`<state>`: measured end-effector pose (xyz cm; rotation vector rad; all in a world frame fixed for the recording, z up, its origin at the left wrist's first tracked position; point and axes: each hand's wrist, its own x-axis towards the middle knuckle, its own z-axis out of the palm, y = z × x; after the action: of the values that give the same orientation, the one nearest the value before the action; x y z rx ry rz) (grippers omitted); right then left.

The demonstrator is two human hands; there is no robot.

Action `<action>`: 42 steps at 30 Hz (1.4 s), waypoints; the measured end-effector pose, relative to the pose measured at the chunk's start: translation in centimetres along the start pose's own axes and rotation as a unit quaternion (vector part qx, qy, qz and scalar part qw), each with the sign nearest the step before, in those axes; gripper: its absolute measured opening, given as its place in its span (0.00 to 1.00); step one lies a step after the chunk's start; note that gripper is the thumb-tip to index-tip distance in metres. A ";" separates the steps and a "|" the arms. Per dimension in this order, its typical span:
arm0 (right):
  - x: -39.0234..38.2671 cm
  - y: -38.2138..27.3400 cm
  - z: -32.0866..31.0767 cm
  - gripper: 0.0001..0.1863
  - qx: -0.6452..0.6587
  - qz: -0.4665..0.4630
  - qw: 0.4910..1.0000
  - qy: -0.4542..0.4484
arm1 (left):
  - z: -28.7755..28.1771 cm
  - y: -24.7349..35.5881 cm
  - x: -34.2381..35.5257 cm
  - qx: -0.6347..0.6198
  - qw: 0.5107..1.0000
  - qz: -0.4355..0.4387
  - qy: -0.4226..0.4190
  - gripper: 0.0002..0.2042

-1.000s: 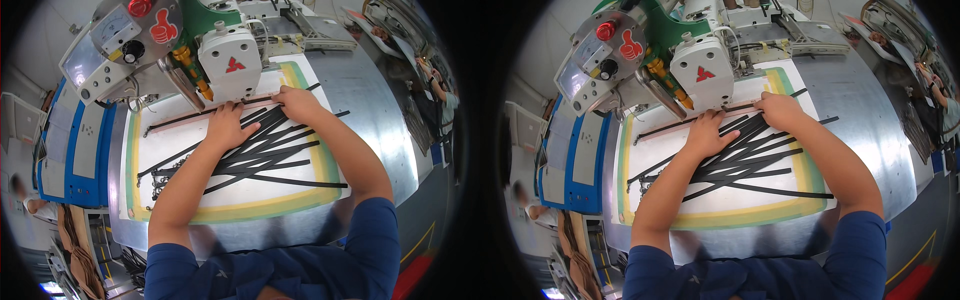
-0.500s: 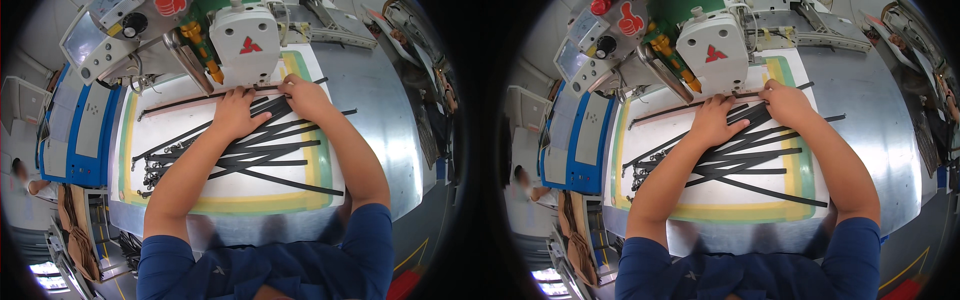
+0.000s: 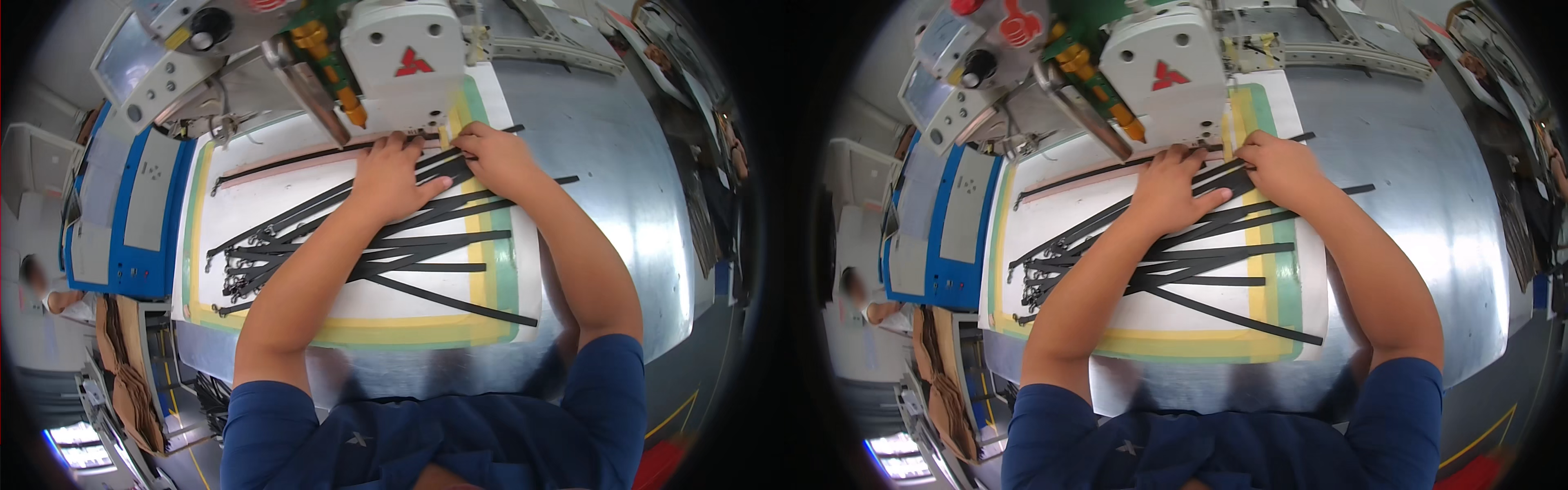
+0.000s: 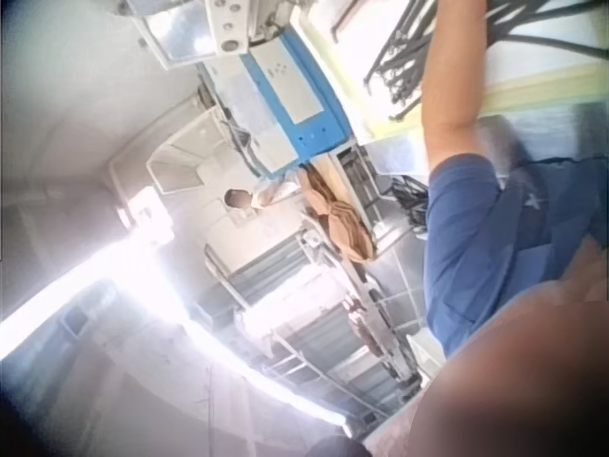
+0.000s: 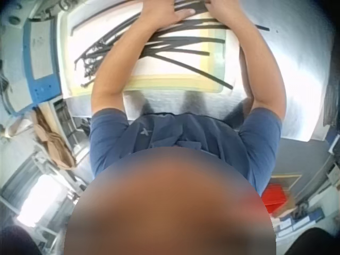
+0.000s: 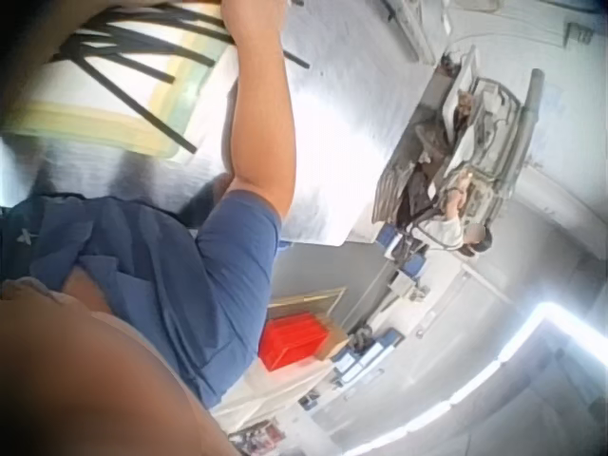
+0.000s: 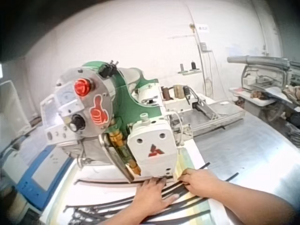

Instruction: Positioning and stitching fabric or leather straps using an industrial pattern sewing machine.

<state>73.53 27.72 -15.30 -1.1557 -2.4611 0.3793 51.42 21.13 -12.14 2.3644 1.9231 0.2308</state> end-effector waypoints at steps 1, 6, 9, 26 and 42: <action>-0.1 0.1 -0.1 0.17 0.012 -0.024 1.000 0.008 | 0.1 0.0 0.0 0.007 1.000 0.004 0.008 0.38; -0.3 -0.4 -0.8 0.15 0.026 0.019 0.999 0.008 | -1.1 -3.7 -2.1 -0.015 0.999 0.018 0.039 0.34; -0.2 -0.8 -0.9 0.15 0.025 0.007 1.000 0.011 | -1.9 -8.4 -3.8 -0.020 0.999 0.022 0.042 0.28; 0.1 -0.8 -2.2 0.14 0.002 0.023 1.000 -0.004 | -8.4 -33.7 -8.8 0.076 0.902 -0.417 0.087 0.24; -1.1 -3.9 -4.2 0.20 0.056 0.066 0.996 -0.025 | -12.5 -21.7 -28.3 0.015 0.865 -0.380 0.329 0.27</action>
<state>73.48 24.75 -10.31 -1.2785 -2.3789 0.5843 22.78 -2.45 -5.08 1.4151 2.9732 1.0245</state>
